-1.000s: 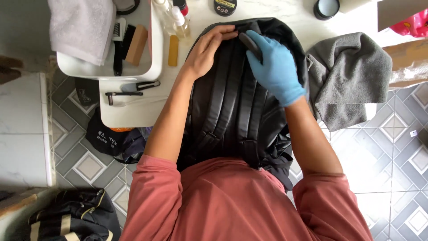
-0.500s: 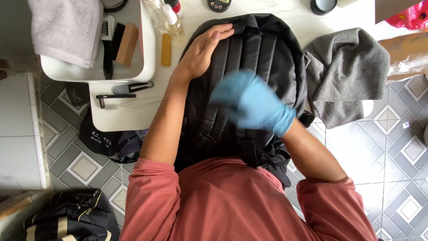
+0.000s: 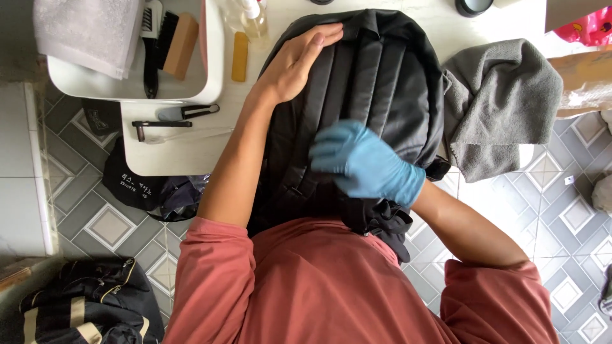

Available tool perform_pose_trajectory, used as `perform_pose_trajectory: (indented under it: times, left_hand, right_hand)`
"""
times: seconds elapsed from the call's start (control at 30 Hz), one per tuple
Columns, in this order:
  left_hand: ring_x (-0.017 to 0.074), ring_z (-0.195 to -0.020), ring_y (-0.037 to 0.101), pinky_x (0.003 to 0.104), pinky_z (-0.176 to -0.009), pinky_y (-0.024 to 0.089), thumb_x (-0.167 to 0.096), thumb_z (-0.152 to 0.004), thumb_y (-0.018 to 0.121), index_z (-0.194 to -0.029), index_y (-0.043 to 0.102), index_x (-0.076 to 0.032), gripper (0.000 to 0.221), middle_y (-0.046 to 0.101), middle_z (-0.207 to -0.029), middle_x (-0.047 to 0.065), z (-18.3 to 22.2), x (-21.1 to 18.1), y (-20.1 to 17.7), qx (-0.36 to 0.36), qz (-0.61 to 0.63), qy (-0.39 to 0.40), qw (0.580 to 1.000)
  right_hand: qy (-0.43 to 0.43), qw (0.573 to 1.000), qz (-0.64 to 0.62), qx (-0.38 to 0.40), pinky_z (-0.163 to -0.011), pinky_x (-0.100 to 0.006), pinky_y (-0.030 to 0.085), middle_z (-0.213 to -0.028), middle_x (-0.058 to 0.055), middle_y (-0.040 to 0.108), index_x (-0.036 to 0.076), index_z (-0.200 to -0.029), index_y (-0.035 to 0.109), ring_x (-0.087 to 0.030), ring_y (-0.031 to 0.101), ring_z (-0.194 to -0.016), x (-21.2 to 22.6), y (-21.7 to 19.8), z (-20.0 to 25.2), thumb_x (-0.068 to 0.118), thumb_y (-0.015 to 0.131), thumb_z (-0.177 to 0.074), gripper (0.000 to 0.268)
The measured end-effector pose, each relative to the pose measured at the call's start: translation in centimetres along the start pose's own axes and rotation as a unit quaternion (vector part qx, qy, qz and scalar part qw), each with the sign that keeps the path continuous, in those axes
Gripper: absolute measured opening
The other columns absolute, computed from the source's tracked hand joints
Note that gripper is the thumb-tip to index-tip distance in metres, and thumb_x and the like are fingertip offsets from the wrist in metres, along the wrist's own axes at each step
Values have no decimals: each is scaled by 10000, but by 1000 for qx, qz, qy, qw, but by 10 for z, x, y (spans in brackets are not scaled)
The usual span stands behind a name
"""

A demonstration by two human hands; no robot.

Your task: The person cleans a black backpack with a sponge and a cloth. They apply liquid from a bottle to a round sponge and rub it over various parts of the backpack's exterior, including the front pocket, sides, straps, and padded back, then wipe the surfaces with a grey cloth.

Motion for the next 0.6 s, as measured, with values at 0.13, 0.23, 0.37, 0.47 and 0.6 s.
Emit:
perform_pose_trajectory:
  times: [0.13, 0.23, 0.37, 0.47, 0.6]
  left_hand:
    - [351, -1451, 486, 413, -1227, 335, -578, -1067, 226, -1479, 442, 47, 779, 542, -1500, 266, 1, -2, 2, 1, 0, 38, 999]
    - [325, -1447, 496, 397, -1219, 330, -581, -1052, 236, -1468, 472, 32, 777, 553, -1499, 235, 1, -2, 2, -6, 8, 18, 1000]
    - [349, -1462, 483, 438, -1246, 385, -552, -1104, 276, -1493, 463, -9, 694, 521, -1527, 216, 2, -2, 5, 5, 17, 80, 997]
    - [361, -1457, 483, 421, -1226, 350, -548, -1084, 240, -1484, 447, 32, 734, 539, -1499, 278, 2, 1, 2, -5, 12, 46, 999]
    - [324, -1454, 490, 391, -1231, 316, -615, -1038, 235, -1468, 470, 31, 811, 553, -1494, 253, 1, 3, 1, -9, 26, 8, 1000]
  right_hand:
    - [49, 995, -87, -6, -908, -508, 540, -1159, -118, 744, 62, -1145, 725, -348, 707, -1032, -1, -37, -5, 171, 656, -976, 213]
    - [70, 986, 79, -127, -934, -516, 543, -1122, -162, 731, 14, -1059, 748, -406, 680, -1049, -44, -76, -7, -83, 594, -707, 397]
    - [92, 955, 243, -144, -732, -470, 511, -1038, -72, 737, 62, -1053, 763, -357, 652, -870, -79, -58, -12, 9, 670, -732, 338]
    - [90, 970, 181, -136, -781, -487, 487, -996, -158, 664, 21, -1047, 698, -396, 603, -919, -54, -25, -15, -35, 540, -646, 435]
    - [44, 999, 4, -2, -1098, -577, 397, -1375, -166, 636, 88, -1285, 673, -396, 559, -1308, -18, 35, 5, 38, 572, -684, 612]
Point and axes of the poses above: each hand's wrist, its own z-axis away from the middle knuckle, its own y-axis out of the palm, x = y × z, the point moved 9 cm from there along -z, towards the middle knuckle
